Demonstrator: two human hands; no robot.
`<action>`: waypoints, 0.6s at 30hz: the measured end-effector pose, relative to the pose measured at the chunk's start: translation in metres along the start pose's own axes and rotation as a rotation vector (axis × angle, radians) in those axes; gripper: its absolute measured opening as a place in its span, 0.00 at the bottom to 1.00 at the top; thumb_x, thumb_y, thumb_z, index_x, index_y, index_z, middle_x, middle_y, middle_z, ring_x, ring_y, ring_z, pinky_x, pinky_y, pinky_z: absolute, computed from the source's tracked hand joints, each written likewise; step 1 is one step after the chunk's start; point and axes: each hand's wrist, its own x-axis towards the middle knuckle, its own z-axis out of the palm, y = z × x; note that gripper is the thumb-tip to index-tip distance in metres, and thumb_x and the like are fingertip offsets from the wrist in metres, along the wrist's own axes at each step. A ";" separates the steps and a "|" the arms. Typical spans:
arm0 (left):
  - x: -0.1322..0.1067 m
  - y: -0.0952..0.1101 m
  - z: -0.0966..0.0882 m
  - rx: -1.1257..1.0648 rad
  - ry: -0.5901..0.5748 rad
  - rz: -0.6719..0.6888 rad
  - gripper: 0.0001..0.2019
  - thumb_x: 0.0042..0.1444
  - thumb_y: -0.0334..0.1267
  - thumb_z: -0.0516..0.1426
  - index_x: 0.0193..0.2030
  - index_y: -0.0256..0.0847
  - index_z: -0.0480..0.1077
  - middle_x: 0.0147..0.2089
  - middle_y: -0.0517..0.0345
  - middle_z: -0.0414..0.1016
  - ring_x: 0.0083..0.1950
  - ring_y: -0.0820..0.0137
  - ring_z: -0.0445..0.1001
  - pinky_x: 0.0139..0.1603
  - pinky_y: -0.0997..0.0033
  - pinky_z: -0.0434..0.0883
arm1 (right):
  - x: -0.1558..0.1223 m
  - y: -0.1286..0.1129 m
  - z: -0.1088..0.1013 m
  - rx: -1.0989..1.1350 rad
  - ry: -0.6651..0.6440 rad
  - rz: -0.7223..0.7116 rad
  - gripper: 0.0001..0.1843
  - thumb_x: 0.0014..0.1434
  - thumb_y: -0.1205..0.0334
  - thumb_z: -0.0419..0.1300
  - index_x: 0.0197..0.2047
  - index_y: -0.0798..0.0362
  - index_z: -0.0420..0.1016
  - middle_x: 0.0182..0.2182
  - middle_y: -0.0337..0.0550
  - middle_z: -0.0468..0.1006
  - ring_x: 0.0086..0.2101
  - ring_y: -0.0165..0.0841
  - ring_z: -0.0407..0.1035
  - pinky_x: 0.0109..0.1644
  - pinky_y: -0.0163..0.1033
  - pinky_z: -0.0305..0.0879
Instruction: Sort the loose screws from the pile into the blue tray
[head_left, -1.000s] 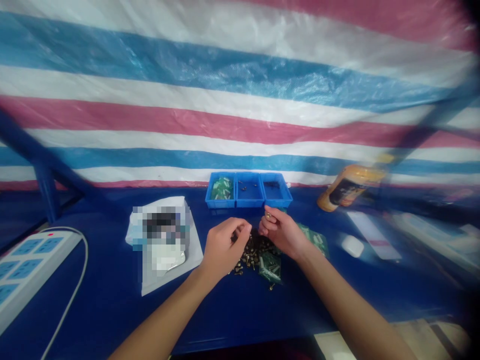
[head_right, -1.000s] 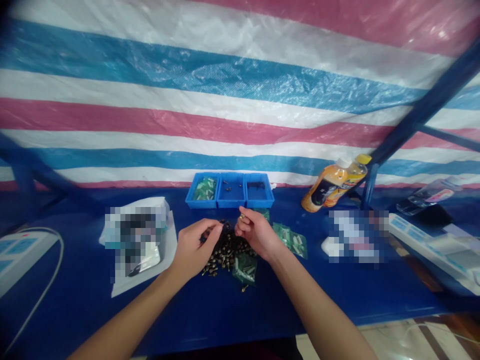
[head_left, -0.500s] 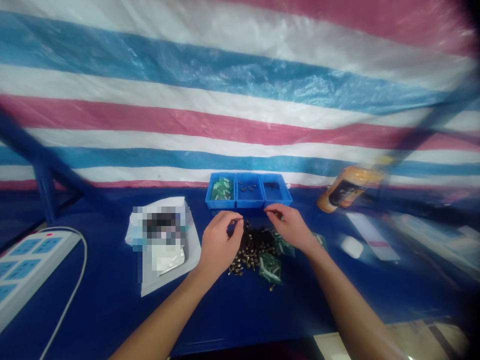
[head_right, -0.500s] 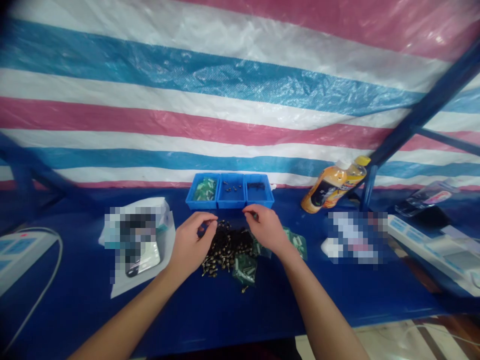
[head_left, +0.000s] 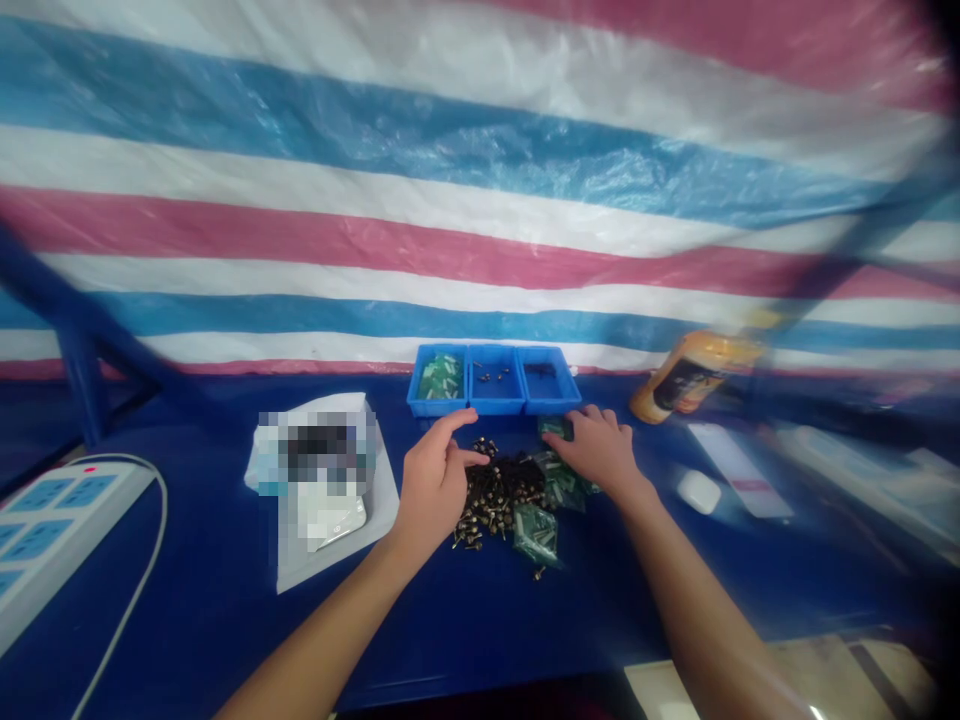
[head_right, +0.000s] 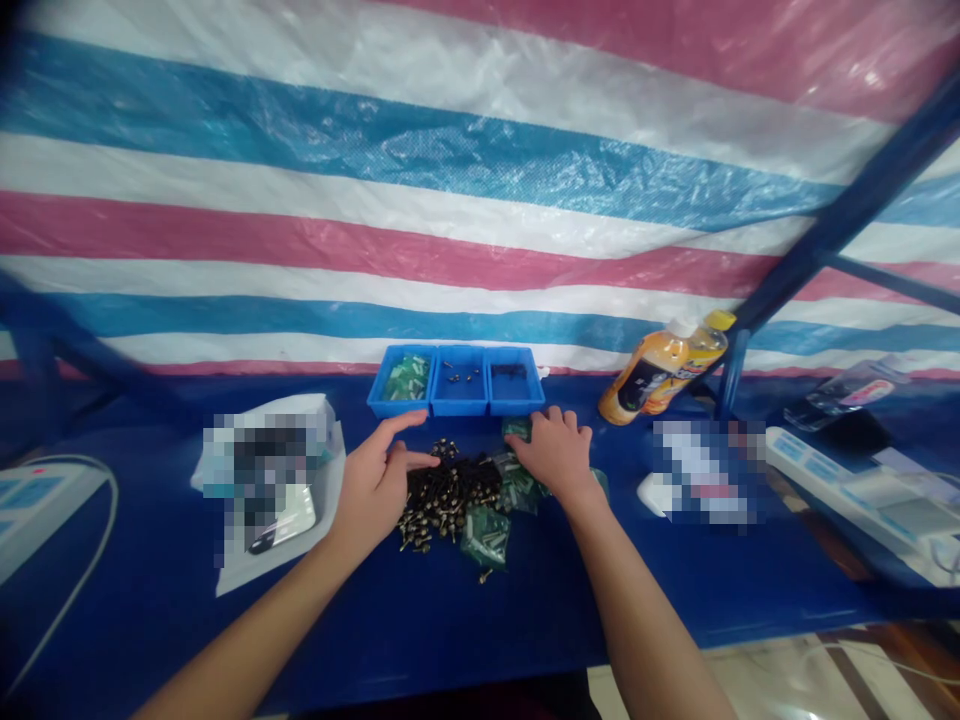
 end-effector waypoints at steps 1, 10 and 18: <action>0.000 -0.002 0.000 -0.028 -0.020 0.028 0.17 0.66 0.30 0.44 0.54 0.42 0.69 0.62 0.49 0.69 0.41 0.69 0.82 0.48 0.64 0.78 | 0.001 0.001 0.002 0.018 0.002 0.010 0.28 0.59 0.39 0.58 0.51 0.53 0.75 0.49 0.59 0.72 0.52 0.56 0.61 0.50 0.58 0.56; 0.001 -0.009 -0.001 0.030 -0.075 0.150 0.19 0.62 0.23 0.43 0.46 0.42 0.72 0.63 0.52 0.68 0.61 0.65 0.71 0.64 0.57 0.69 | 0.010 0.013 0.007 0.326 -0.031 -0.010 0.16 0.59 0.54 0.62 0.50 0.45 0.69 0.36 0.43 0.76 0.45 0.47 0.68 0.53 0.58 0.52; 0.000 -0.003 -0.001 0.123 -0.078 0.155 0.20 0.52 0.18 0.43 0.40 0.42 0.68 0.54 0.56 0.76 0.59 0.66 0.72 0.63 0.56 0.66 | -0.007 -0.010 -0.017 1.242 -0.175 -0.238 0.36 0.51 0.54 0.70 0.61 0.43 0.63 0.26 0.32 0.67 0.28 0.31 0.62 0.34 0.37 0.58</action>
